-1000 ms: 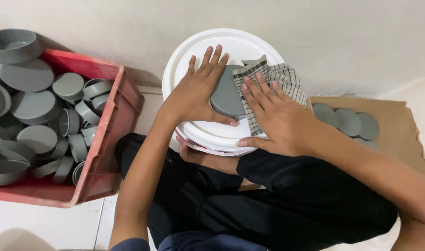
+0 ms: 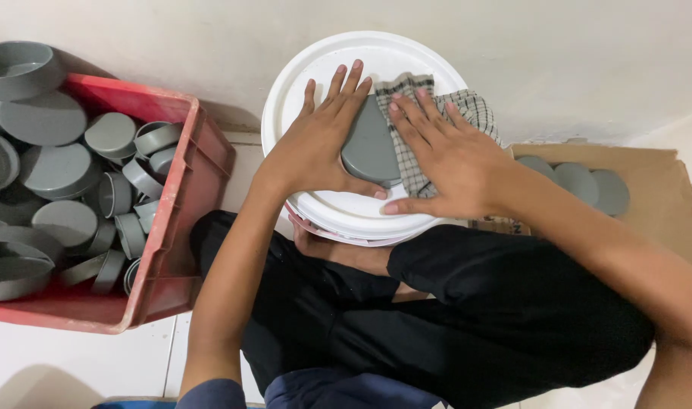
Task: Cleaning plastic components with a cloth and sorting them into a box
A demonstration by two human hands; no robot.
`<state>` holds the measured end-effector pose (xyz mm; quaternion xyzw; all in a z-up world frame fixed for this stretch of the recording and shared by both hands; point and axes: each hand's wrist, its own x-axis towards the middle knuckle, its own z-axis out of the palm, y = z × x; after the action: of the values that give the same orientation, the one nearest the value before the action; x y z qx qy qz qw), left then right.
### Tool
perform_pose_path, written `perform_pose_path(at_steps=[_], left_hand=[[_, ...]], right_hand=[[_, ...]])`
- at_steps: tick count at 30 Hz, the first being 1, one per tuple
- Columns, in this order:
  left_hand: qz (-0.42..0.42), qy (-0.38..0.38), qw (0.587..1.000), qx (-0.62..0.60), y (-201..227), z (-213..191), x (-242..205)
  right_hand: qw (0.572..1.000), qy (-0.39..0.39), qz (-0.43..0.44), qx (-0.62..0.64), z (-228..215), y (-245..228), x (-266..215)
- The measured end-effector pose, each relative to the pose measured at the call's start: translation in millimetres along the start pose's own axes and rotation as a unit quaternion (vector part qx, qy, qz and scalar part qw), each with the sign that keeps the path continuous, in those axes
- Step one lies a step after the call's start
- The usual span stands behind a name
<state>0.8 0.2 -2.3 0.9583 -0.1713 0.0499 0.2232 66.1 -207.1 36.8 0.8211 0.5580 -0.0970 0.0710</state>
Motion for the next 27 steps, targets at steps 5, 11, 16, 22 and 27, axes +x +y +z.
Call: perform_pose_path(at_steps=[5,11,16,22,27], left_hand=[[-0.002,0.001,1.000,-0.005,0.7,-1.9,0.7],[0.002,0.004,1.000,-0.009,-0.2,-0.5,-0.6],[0.002,0.003,1.000,0.001,0.1,0.1,0.7],[-0.011,0.012,1.000,-0.006,0.6,-2.1,-0.8],[0.001,0.008,1.000,-0.023,1.5,-0.5,-0.5]], right_hand=[[0.999,0.032,0.012,-0.006,0.8,-3.5,-2.4],[0.993,0.102,-0.061,-0.022,2.6,-7.9,-14.0],[0.998,0.054,-0.009,0.005,0.9,-6.6,0.9],[0.991,0.100,-0.089,-0.007,-4.0,-9.1,-20.4],[0.994,0.085,-0.053,-0.035,2.4,-3.2,0.0]])
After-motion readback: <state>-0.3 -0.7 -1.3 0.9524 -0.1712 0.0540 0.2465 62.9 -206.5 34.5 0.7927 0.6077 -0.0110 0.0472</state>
